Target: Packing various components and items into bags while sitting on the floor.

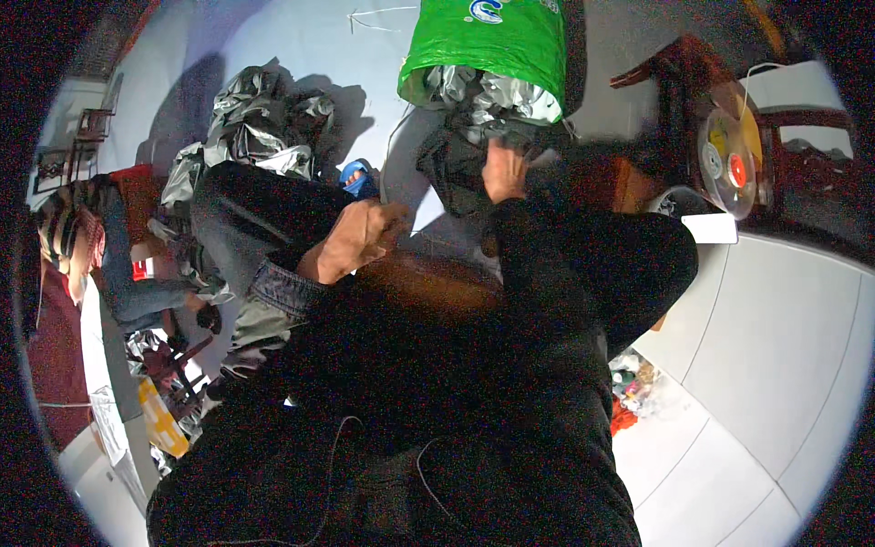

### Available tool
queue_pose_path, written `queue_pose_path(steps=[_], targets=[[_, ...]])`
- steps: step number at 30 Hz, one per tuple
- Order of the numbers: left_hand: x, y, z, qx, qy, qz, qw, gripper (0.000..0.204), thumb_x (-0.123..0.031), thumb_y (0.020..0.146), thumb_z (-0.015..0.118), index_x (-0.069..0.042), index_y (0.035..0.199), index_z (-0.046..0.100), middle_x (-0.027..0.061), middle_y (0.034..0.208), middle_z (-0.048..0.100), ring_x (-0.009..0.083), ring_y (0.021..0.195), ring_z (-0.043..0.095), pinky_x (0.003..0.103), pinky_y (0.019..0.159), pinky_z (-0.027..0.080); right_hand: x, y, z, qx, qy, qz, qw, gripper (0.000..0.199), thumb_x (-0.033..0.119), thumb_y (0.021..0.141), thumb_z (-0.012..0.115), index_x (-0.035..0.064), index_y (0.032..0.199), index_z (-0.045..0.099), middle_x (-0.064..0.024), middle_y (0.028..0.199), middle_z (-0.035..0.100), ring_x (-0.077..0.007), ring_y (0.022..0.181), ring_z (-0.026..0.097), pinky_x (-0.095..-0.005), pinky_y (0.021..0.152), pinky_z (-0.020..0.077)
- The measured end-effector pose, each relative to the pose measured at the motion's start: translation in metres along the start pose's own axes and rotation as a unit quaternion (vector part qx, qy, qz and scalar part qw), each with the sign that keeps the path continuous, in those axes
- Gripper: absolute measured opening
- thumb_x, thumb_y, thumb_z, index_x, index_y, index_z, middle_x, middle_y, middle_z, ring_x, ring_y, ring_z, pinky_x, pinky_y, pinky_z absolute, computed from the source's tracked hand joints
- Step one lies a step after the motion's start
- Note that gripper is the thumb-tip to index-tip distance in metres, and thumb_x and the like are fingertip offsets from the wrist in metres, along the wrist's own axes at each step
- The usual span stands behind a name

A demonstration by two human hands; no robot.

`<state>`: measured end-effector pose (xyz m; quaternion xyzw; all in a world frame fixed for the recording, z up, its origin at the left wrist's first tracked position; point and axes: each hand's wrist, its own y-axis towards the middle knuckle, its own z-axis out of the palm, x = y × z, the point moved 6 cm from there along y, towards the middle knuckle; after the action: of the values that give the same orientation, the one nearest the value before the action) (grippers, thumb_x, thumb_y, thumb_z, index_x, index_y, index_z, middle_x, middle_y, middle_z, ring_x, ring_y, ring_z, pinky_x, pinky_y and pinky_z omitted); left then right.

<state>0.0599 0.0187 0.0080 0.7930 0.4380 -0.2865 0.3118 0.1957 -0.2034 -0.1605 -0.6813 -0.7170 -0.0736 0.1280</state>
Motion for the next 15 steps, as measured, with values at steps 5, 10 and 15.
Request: queue_pose_path(steps=[5, 10, 15], targets=[[-0.003, 0.007, 0.000, 0.036, 0.032, -0.024, 0.999, 0.011, -0.015, 0.086, 0.066, -0.006, 0.092, 0.063, 0.0166, 0.061, 0.059, 0.0377, 0.060, 0.062, 0.044, 0.051, 0.047, -0.027, 0.001, 0.010, -0.141, -0.098, -0.109, 0.979, 0.035, 0.008, 0.081, 0.060, 0.0077, 0.116, 0.058, -0.0248, 0.111, 0.062, -0.0437, 0.109, 0.057, -0.0521, 0.088, 0.0474], [-0.002, 0.002, 0.000, 0.054, -0.031, -0.066, 0.996, 0.013, -0.018, 0.089, 0.064, -0.005, 0.090, 0.062, 0.0152, 0.060, 0.060, 0.0356, 0.058, 0.063, 0.043, 0.050, 0.047, -0.036, 0.006, 0.050, 0.013, -0.089, -0.071, 0.993, 0.049, 0.009, 0.080, 0.061, 0.0091, 0.129, 0.052, -0.0266, 0.133, 0.047, -0.0460, 0.118, 0.049, -0.0532, 0.096, 0.0433], [-0.013, 0.019, 0.010, 0.034, 0.054, 0.019, 0.998, 0.015, -0.019, 0.089, 0.064, -0.004, 0.089, 0.061, 0.0130, 0.059, 0.060, 0.0300, 0.054, 0.063, 0.039, 0.049, 0.047, -0.055, -0.017, 0.075, -0.057, -0.037, -0.161, 0.985, 0.058, 0.009, 0.078, 0.062, 0.0039, 0.134, 0.048, -0.0279, 0.129, 0.049, -0.0470, 0.114, 0.052, -0.0517, 0.095, 0.0446]])
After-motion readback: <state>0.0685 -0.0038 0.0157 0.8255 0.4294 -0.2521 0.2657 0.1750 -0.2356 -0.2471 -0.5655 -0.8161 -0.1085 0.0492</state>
